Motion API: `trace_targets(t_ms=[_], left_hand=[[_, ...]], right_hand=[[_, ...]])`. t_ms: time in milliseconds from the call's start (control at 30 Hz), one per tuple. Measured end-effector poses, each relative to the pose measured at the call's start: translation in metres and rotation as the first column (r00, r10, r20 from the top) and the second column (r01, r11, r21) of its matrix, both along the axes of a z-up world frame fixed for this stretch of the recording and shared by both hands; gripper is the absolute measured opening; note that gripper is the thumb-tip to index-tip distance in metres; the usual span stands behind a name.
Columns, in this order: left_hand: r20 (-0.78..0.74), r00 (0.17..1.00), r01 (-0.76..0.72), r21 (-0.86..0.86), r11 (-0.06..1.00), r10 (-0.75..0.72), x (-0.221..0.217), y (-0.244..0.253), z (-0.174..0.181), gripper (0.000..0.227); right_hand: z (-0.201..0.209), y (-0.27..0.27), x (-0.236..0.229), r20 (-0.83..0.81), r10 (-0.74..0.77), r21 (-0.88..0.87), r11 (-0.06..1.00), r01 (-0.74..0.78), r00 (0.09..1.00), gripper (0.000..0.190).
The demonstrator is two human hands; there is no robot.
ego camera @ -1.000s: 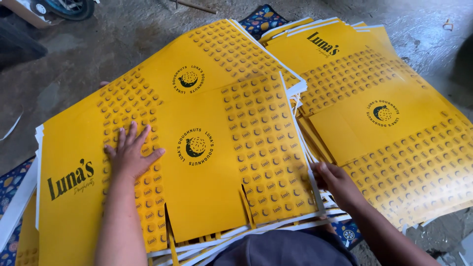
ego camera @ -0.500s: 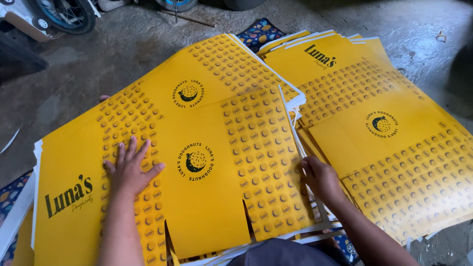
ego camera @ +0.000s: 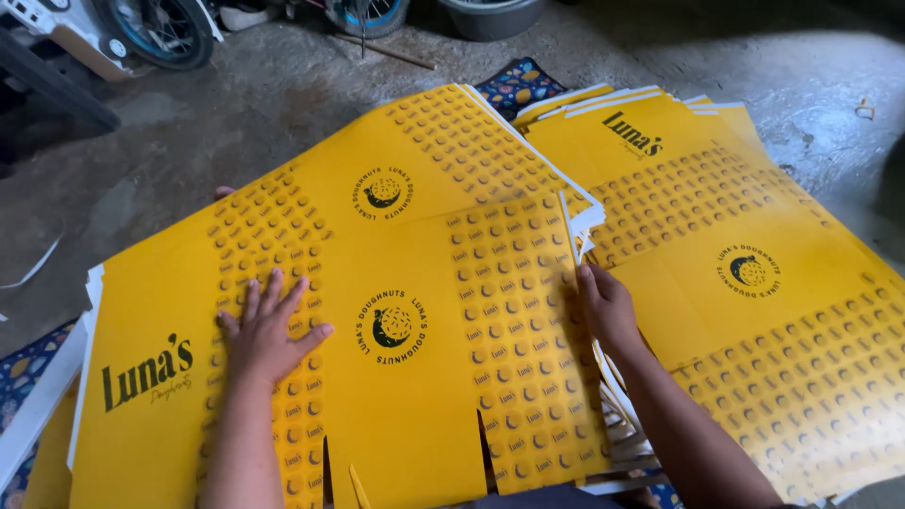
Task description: Sort and stack flat yellow cardboard boxes.
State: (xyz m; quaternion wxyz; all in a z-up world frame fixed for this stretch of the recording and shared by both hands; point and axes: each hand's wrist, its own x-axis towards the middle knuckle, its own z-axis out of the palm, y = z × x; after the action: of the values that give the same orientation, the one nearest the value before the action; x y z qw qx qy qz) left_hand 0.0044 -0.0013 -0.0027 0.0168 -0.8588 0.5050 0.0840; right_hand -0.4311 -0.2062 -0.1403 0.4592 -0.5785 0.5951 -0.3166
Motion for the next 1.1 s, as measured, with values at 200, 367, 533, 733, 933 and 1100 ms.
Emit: trace_targets(t_ms=[200,367,533,733,933,1100], left_hand=[[0.007,1.0,-0.004,0.025,1.0,0.003,0.007,-0.005,-0.005,0.088],[-0.022,1.0,-0.01,0.061,0.998,0.012,0.006,-0.004,-0.004,0.088],[-0.009,1.0,-0.007,0.022,1.0,0.007,0.009,-0.003,-0.011,0.088],[-0.007,1.0,-0.005,0.003,1.0,0.005,0.009,-0.003,-0.01,0.088],[0.062,0.998,0.011,0.065,0.998,-0.015,0.028,-0.005,-0.036,0.096],[0.088,0.996,0.001,0.128,0.992,-0.012,0.025,-0.007,-0.029,0.096]], right_hand=[[0.012,-0.01,0.013,-0.031,-0.029,-0.064,0.998,0.027,0.999,0.028],[0.002,-0.029,-0.004,-0.426,0.05,-0.234,0.958,-0.164,0.903,0.025],[0.07,-0.018,0.013,-0.22,0.073,-0.074,0.993,-0.091,0.973,0.048],[-0.001,-0.086,0.027,-0.203,-0.044,-0.192,0.981,0.004,0.978,0.05],[0.015,-0.08,0.009,-0.313,-0.118,-0.316,0.949,0.014,0.942,0.057],[0.051,-0.026,-0.011,-0.278,-0.116,-0.245,0.968,0.046,0.954,0.048]])
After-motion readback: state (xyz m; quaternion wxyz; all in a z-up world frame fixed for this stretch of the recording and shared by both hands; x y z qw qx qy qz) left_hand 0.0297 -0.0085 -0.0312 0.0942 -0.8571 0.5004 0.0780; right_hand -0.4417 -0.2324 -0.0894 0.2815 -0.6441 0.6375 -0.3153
